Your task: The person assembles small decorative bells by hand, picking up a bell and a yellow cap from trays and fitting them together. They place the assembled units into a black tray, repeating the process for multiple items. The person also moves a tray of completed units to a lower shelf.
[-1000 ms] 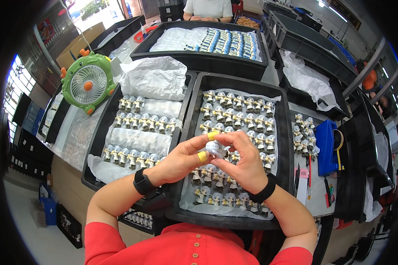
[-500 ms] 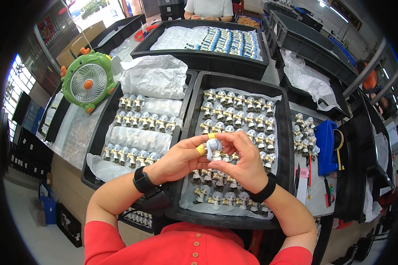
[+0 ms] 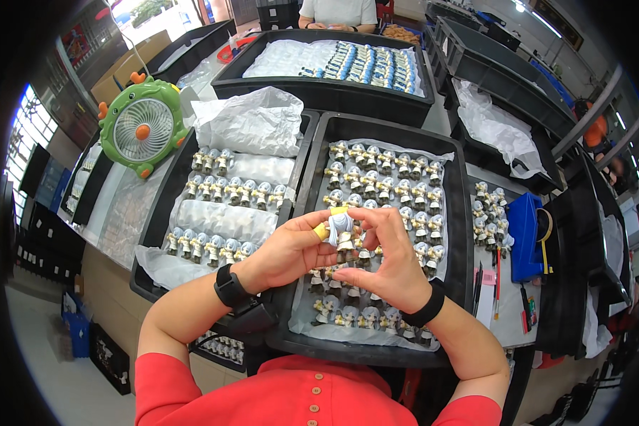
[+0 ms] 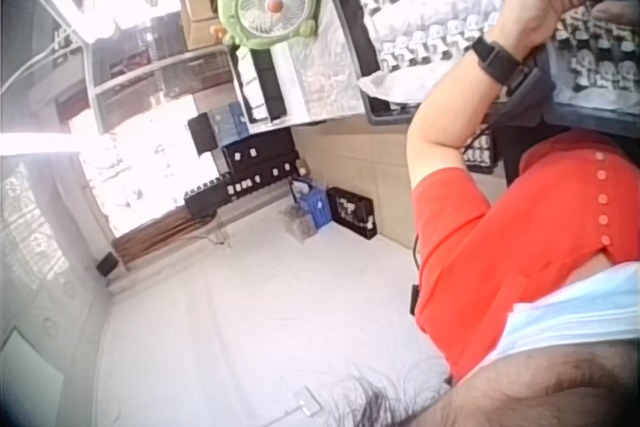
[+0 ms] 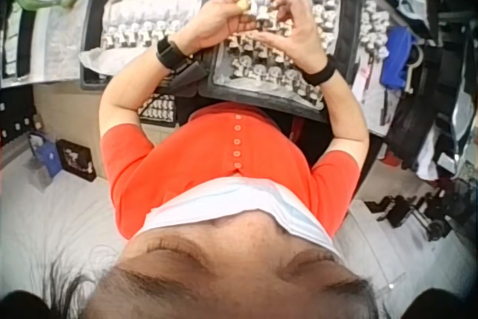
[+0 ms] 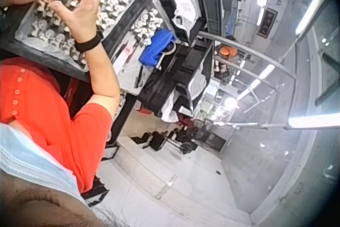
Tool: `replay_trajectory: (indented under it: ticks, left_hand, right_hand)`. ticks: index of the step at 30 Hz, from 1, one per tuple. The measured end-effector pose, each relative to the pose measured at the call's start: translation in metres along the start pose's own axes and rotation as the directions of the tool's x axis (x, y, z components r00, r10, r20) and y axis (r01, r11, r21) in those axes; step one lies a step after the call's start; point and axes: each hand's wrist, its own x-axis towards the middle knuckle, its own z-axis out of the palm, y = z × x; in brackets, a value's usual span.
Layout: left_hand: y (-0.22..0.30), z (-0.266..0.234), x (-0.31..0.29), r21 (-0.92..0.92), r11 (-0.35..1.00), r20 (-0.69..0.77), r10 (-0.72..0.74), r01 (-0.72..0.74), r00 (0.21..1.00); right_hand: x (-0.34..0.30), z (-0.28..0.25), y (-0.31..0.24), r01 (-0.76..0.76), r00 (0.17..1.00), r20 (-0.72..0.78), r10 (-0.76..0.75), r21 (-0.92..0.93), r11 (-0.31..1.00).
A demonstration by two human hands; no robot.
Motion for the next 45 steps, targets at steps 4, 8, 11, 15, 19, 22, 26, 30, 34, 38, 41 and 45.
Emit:
replay_trajectory:
  ticks: [4, 8, 11, 15, 19, 22, 26, 30, 34, 38, 41, 45]
  left_hand:
    - [0.000, 0.000, -0.001, -0.011, 1.000, -0.012, -0.001, 0.001, 1.000]
    - [0.001, 0.002, -0.002, -0.027, 0.999, -0.043, 0.023, -0.024, 0.999]
    - [0.004, 0.004, -0.003, -0.008, 0.999, -0.042, 0.042, -0.042, 0.998]
    - [0.006, 0.003, -0.002, 0.037, 0.998, -0.063, 0.052, -0.050, 0.997]
    - [0.008, 0.006, -0.003, 0.047, 0.996, -0.086, 0.078, -0.074, 0.993]
    - [0.007, 0.006, -0.003, 0.109, 0.987, -0.054, 0.127, -0.121, 0.990]
    - [0.006, 0.009, -0.003, 0.162, 0.976, -0.072, 0.160, -0.146, 0.985]
    - [0.005, 0.010, -0.003, 0.205, 0.964, -0.074, 0.190, -0.171, 0.979]
    - [0.004, 0.009, -0.003, 0.258, 0.950, -0.080, 0.200, -0.174, 0.977]
    - [0.004, 0.007, -0.003, 0.274, 0.947, -0.077, 0.196, -0.168, 0.978]
    - [0.004, 0.010, -0.003, 0.298, 0.938, -0.082, 0.209, -0.176, 0.974]
    - [0.005, 0.011, -0.004, 0.312, 0.932, -0.085, 0.223, -0.187, 0.971]
  right_hand:
    - [-0.001, 0.003, 0.002, 0.015, 0.999, -0.028, -0.015, -0.012, 1.000]
    - [-0.003, 0.006, 0.006, -0.044, 0.998, -0.047, 0.044, 0.006, 0.999]
    - [-0.005, 0.010, 0.011, -0.120, 0.987, -0.087, 0.134, 0.147, 0.982]
    - [-0.004, 0.009, 0.010, -0.215, 0.965, -0.047, 0.257, 0.414, 0.885]
    - [-0.002, 0.003, 0.016, -0.273, 0.940, -0.006, 0.340, 0.583, 0.765]
    - [-0.002, 0.002, 0.016, -0.301, 0.934, 0.042, 0.354, 0.623, 0.722]
    - [0.000, 0.001, 0.018, -0.399, 0.891, 0.146, 0.429, 0.700, 0.592]
    - [0.000, 0.003, 0.018, -0.450, 0.865, 0.252, 0.434, 0.773, 0.448]
    - [0.000, 0.001, 0.018, -0.459, 0.859, 0.293, 0.420, 0.804, 0.378]
    - [-0.001, 0.001, 0.025, -0.469, 0.848, 0.314, 0.428, 0.820, 0.327]
    - [-0.001, 0.002, 0.027, -0.471, 0.846, 0.329, 0.419, 0.830, 0.300]
    - [0.000, 0.001, 0.025, -0.476, 0.845, 0.345, 0.408, 0.833, 0.281]
